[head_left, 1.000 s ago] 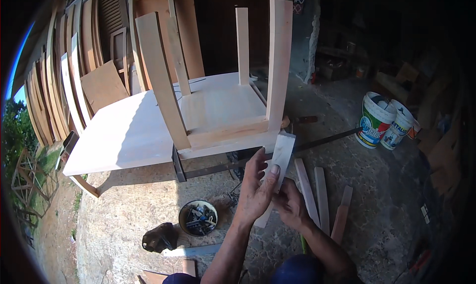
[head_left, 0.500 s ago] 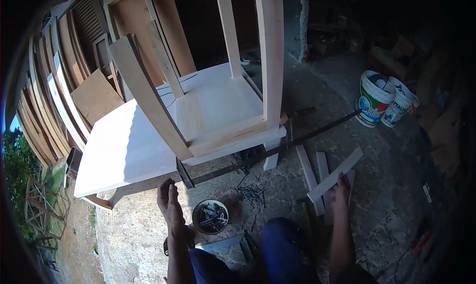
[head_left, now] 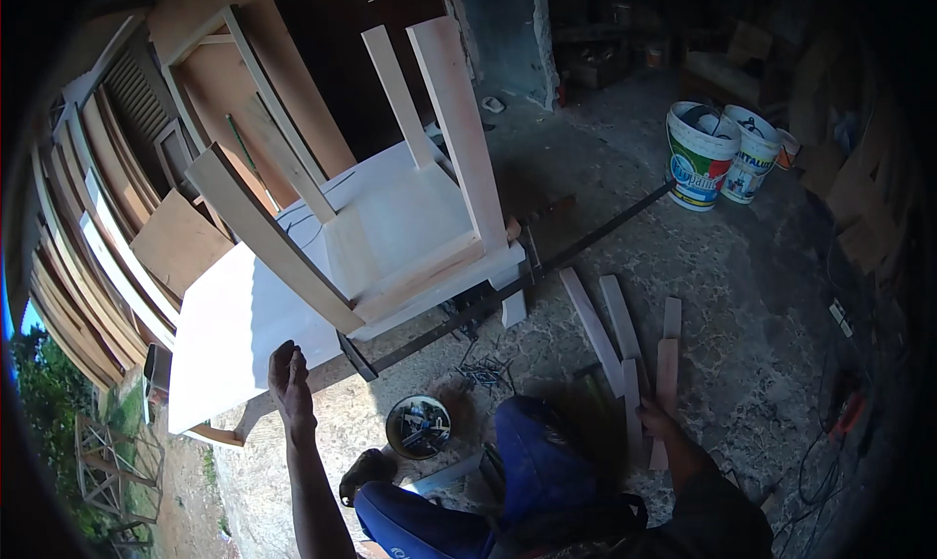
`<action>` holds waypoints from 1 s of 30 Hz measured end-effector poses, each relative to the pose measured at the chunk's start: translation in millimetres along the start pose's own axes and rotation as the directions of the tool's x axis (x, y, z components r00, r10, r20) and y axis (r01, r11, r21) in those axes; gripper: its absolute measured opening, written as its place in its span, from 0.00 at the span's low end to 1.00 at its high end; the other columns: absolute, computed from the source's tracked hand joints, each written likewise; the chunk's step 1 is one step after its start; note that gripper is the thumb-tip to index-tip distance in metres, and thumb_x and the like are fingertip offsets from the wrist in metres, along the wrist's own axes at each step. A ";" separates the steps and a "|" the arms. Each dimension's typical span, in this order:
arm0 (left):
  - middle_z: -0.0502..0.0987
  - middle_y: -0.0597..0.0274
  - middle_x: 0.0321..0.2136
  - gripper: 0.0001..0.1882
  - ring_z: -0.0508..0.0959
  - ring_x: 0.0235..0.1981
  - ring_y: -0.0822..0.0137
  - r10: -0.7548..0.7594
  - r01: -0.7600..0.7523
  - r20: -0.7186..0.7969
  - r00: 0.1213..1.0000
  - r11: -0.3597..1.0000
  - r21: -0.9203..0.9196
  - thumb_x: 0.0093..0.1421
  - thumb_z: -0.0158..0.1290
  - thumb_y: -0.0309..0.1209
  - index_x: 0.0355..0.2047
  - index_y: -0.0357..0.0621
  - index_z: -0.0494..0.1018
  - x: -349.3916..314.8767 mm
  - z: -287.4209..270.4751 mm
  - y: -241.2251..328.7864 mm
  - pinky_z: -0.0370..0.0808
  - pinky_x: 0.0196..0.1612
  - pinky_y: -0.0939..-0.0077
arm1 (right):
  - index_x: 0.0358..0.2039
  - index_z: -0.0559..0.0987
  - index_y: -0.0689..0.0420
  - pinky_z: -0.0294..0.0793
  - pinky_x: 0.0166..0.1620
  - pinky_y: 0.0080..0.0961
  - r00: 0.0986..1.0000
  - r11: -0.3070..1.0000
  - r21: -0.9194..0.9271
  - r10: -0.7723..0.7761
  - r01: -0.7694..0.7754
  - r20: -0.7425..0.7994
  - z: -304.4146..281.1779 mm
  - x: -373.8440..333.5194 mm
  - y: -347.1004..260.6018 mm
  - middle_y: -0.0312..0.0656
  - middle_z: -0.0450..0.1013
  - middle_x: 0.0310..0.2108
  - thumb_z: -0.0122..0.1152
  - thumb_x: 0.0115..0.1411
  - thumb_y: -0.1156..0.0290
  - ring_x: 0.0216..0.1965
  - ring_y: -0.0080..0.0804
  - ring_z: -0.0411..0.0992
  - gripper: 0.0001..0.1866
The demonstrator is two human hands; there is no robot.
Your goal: The person cuts wooden planks using a circular saw, measures and marks them with a square and pencil, and then assembles the pieces into a chair frame using a hammer and nails. The person works on the ground in an outdoor workshop area.
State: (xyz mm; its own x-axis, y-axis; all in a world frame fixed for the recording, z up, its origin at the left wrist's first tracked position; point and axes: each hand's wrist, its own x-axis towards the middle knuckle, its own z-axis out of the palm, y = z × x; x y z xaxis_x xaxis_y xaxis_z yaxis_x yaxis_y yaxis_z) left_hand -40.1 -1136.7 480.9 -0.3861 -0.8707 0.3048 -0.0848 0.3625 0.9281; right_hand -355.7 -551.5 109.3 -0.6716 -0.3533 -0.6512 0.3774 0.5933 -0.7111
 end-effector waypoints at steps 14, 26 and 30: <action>0.69 0.45 0.61 0.43 0.68 0.62 0.54 0.091 -0.157 0.250 0.964 0.954 0.254 0.56 0.67 0.46 0.65 0.40 0.60 60.5 54.5 -57.9 0.69 0.59 0.50 | 0.65 0.67 0.55 0.70 0.60 0.40 0.318 0.039 -0.705 -0.909 0.708 0.269 -26.2 19.1 -433.7 0.47 0.65 0.60 0.70 0.55 0.64 0.60 0.50 0.67 0.37; 0.81 0.59 0.37 0.23 0.79 0.40 0.68 -0.150 0.147 0.037 0.988 0.987 0.059 0.60 0.64 0.45 0.42 0.36 0.79 76.0 114.6 -88.8 0.74 0.47 0.69 | 0.43 0.85 0.53 0.76 0.51 0.41 0.689 -0.093 -0.713 -0.197 0.695 0.697 0.2 178.8 -582.5 0.47 0.81 0.44 0.75 0.44 0.57 0.49 0.45 0.78 0.25; 0.81 0.59 0.32 0.21 0.79 0.35 0.67 -0.100 0.100 -0.015 0.995 0.995 0.001 0.60 0.64 0.43 0.39 0.35 0.79 59.2 112.5 -87.7 0.76 0.42 0.70 | 0.42 0.84 0.54 0.77 0.49 0.44 0.601 -0.058 -0.677 -0.410 0.734 0.686 6.5 159.0 -565.9 0.48 0.81 0.40 0.70 0.46 0.66 0.45 0.50 0.78 0.19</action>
State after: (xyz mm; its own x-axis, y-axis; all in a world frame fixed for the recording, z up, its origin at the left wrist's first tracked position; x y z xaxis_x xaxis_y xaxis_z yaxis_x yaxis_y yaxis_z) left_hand -158.8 -1182.7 393.5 -0.3620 -0.9073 0.2137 -0.1241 0.2741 0.9537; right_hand -672.0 -948.1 406.4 -0.1208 -0.9519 -0.2816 -0.9461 0.1962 -0.2575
